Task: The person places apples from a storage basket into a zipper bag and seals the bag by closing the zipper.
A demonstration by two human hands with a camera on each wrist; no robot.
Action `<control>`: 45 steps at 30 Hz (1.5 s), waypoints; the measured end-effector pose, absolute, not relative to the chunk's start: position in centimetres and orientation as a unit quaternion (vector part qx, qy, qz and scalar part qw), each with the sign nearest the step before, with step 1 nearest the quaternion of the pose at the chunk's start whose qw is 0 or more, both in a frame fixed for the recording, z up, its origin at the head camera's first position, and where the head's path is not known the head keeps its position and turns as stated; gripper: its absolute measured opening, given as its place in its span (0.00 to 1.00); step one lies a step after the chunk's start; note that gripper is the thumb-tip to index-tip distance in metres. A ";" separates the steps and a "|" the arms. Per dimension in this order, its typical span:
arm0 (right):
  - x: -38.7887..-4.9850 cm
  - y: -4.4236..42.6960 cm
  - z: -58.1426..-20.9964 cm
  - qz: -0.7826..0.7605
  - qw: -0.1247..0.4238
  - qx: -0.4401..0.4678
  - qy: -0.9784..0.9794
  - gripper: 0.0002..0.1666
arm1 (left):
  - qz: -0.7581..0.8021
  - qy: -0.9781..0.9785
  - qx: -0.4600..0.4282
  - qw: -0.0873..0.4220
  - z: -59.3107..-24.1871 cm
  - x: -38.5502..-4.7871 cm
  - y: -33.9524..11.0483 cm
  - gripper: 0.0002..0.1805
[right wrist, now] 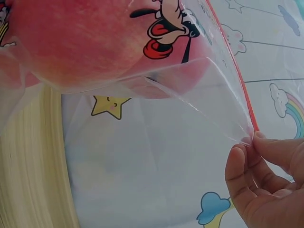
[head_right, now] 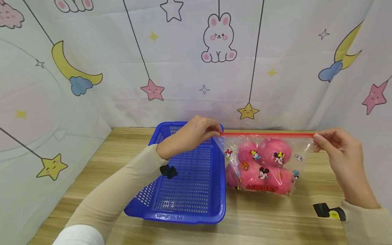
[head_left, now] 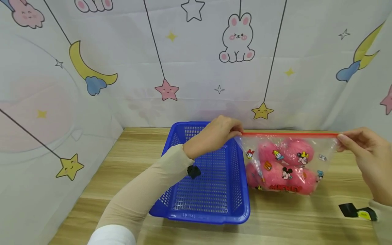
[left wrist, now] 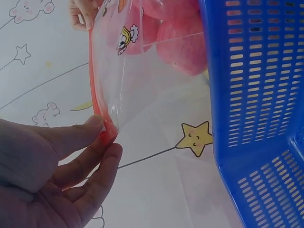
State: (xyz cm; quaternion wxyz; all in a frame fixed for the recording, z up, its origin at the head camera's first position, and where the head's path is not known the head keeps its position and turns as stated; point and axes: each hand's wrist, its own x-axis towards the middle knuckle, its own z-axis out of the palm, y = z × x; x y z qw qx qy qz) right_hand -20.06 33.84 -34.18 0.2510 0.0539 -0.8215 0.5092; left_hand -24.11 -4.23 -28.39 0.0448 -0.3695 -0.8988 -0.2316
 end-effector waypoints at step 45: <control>-22.7 36.6 -34.9 0.509 0.245 0.102 -0.819 0.04 | -0.194 -0.886 -0.418 0.062 -29.0 -24.4 -1.8 0.04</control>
